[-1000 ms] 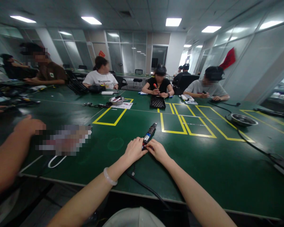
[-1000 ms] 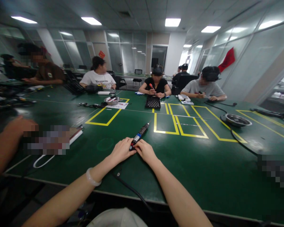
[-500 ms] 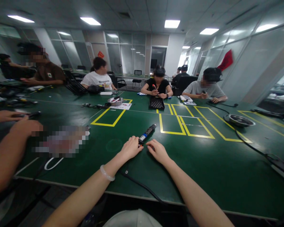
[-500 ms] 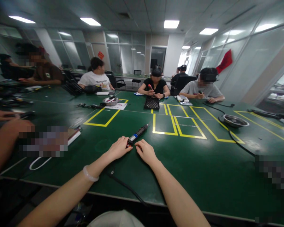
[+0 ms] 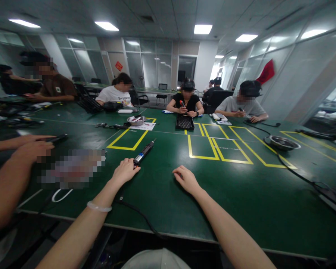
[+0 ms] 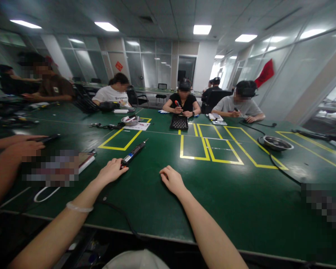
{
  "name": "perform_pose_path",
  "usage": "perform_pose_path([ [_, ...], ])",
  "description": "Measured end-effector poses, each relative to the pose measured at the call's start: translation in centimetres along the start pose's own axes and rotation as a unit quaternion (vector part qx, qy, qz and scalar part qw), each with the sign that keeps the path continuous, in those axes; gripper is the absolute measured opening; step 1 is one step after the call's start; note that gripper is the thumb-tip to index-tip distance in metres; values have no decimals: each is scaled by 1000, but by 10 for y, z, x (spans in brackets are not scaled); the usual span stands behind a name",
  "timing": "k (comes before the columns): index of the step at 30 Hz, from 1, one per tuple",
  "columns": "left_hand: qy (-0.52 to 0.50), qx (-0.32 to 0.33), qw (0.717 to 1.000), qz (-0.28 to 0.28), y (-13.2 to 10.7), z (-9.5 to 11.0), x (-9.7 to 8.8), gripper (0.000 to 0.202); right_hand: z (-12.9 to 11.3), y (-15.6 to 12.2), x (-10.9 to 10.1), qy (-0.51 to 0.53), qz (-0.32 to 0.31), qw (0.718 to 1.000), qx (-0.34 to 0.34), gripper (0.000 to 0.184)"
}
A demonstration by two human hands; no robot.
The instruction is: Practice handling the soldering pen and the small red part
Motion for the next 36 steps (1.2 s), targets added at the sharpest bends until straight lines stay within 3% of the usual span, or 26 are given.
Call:
perform_pose_path([
  [5, 3, -62, 998, 16, 7, -50, 0, 58, 1, 1, 3, -5, -9, 1000, 3, 14],
  [9, 6, -92, 995, 27, 4, -67, -2, 59, 2, 0, 3, -6, -11, 1000, 5, 14],
  [14, 70, -49, 985, 149, -8, -51, -24, 57, 1, 0, 3, -10, -13, 1000, 4, 15],
  [16, 82, -38, 981, 173, -14, -42, -30, 56, 1, 0, 3, -10, -15, 1000, 6, 14],
  [22, 78, -36, 987, 134, -18, -34, -29, 35, 1, 0, 4, -9, -18, 1000, 8, 15],
  [27, 55, -36, 991, 120, -19, -36, -25, 33, 1, 0, 3, -10, -12, 1000, 4, 15],
  [31, 40, -50, 989, 136, -22, -36, -28, 37, 2, 1, 4, -8, -13, 1000, 2, 15],
  [36, -14, -49, 985, 167, -24, -23, -41, 43, 2, 1, 3, 10, -9, 1000, 9, 15],
])
Point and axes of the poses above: each hand's wrist, its own y-axis towards the middle knuckle, its own x-axis out of the palm, z = x × y, the point moved 8 cm from there along y, towards the middle knuckle, and after that the axes turned 1 degree about -z, right-handed, at the moved point
